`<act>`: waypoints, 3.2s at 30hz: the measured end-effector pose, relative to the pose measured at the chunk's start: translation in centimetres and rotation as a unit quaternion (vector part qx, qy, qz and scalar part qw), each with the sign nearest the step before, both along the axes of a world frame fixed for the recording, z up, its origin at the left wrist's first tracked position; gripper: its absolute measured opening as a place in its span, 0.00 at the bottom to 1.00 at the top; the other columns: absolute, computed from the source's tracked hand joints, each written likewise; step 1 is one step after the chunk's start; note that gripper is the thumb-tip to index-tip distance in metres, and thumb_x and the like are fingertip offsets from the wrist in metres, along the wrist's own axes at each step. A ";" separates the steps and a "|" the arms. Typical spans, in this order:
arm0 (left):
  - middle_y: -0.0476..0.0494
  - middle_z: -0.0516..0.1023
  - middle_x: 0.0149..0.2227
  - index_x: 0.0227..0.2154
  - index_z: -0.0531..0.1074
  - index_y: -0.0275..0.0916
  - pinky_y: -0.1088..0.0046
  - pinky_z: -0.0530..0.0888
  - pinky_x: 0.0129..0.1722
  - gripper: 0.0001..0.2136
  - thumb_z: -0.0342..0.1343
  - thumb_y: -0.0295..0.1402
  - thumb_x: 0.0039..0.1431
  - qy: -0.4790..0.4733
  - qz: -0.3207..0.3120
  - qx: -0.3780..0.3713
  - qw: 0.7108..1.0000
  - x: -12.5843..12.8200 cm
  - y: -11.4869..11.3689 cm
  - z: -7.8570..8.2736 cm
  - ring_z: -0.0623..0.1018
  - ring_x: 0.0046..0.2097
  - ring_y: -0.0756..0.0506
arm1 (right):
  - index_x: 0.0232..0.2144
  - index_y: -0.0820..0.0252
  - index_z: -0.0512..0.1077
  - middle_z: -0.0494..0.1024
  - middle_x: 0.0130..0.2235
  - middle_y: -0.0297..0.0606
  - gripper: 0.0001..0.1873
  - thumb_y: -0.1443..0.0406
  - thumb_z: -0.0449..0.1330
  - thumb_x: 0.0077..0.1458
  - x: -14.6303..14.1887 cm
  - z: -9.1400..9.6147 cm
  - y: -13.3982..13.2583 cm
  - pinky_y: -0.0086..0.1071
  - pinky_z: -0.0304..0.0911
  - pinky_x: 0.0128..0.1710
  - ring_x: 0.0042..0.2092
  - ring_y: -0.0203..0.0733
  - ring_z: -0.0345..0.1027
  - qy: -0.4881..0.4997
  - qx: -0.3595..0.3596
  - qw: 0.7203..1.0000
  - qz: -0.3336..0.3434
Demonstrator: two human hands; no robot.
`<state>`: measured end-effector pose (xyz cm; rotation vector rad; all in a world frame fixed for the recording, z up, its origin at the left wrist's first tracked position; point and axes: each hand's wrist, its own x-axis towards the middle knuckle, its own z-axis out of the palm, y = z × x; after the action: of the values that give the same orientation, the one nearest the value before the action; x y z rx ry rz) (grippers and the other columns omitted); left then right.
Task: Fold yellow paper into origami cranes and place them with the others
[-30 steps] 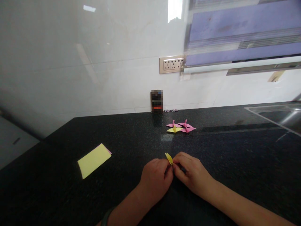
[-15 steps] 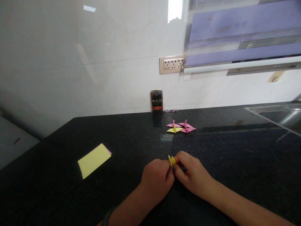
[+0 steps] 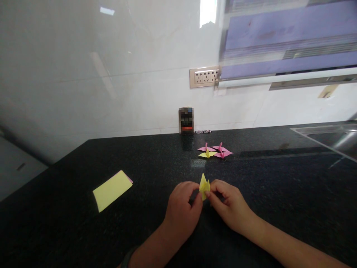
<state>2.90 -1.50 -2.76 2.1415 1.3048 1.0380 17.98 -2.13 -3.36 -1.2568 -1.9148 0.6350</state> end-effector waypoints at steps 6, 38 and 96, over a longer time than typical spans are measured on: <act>0.42 0.72 0.40 0.31 0.70 0.36 0.71 0.66 0.40 0.06 0.49 0.28 0.51 -0.213 -0.059 -0.174 0.960 -0.1 0.8 -0.3 0.71 0.40 0.47 | 0.26 0.61 0.64 0.65 0.24 0.33 0.10 0.64 0.48 0.55 0.0 -0.2 0.2 0.27 0.57 0.26 0.26 0.34 0.61 0.073 -0.066 0.994 0.042; 0.45 0.75 0.25 0.30 0.69 0.32 0.66 0.70 0.34 0.08 0.56 0.31 0.46 -0.392 -0.138 -0.386 0.824 0.0 1.0 0.0 0.75 0.28 0.47 | 0.29 0.63 0.64 0.66 0.24 0.32 0.12 0.60 0.49 0.54 0.3 -0.6 0.5 0.26 0.60 0.26 0.26 0.31 0.60 0.249 -0.187 0.944 0.113; 0.45 0.73 0.23 0.24 0.72 0.32 0.74 0.68 0.30 0.09 0.51 0.32 0.50 -0.299 -0.079 -0.322 0.895 0.4 0.5 -0.3 0.71 0.27 0.50 | 0.44 0.54 0.66 0.70 0.42 0.42 0.17 0.70 0.51 0.51 0.6 -0.8 0.1 0.36 0.62 0.36 0.40 0.41 0.63 -0.093 0.219 0.971 0.006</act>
<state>3.32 -0.98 -3.08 1.2639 0.9611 0.9171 18.61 -1.99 -4.16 -1.0461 -2.0703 0.0866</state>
